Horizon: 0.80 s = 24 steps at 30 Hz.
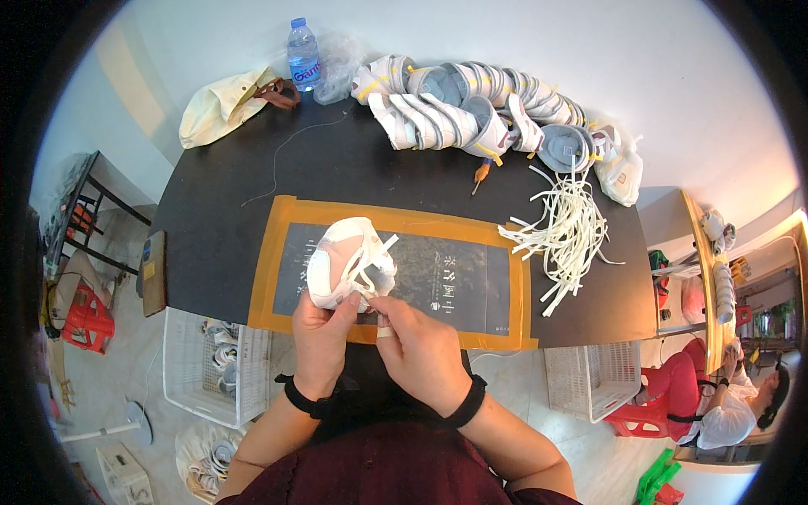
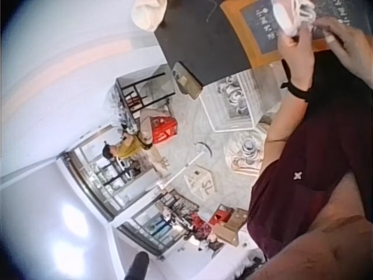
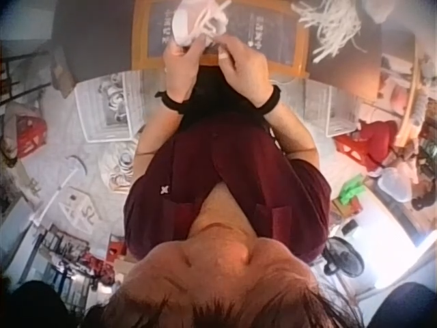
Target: Manually stringing laces through the eyelets of a shoe upper.
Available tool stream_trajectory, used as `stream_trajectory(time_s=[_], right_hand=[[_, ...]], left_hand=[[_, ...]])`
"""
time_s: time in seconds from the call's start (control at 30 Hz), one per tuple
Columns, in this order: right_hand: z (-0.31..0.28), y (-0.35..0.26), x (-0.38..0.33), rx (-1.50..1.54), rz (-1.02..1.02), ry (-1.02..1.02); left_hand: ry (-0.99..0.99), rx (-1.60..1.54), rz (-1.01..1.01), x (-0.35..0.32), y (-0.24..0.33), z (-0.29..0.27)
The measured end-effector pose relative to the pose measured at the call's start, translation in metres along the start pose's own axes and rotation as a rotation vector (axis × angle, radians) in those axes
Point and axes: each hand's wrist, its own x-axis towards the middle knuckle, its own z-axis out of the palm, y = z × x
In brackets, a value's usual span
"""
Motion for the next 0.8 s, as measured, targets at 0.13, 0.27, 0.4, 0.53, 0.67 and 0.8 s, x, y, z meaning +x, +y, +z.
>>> stream_trajectory(time_s=[0.13, 0.27, 0.4, 0.53, 0.67, 0.8], right_hand=[[0.000, -0.002, 0.002, 0.036, 0.067, 0.016], [0.002, -0.001, 0.004, 0.167, 0.189, -0.010], [0.001, 0.003, 0.005, 0.306, 0.292, -0.057], [-0.002, -0.001, 0.008, 0.232, 0.264, -0.077], [-0.010, -0.009, 0.012, 0.001, 0.163, -0.128], [-0.017, -0.009, 0.018, -0.110, 0.111, -0.174]], left_hand=[[-0.015, 0.075, 0.002, -0.001, 0.001, -0.002], [-0.004, 0.071, 0.013, -0.001, 0.002, 0.000], [-0.001, 0.083, -0.008, -0.002, 0.001, -0.001], [0.004, 0.080, -0.012, -0.001, 0.002, 0.000], [0.012, 0.100, 0.004, -0.001, -0.003, -0.003], [0.004, 0.109, 0.012, -0.002, 0.000, 0.000]])
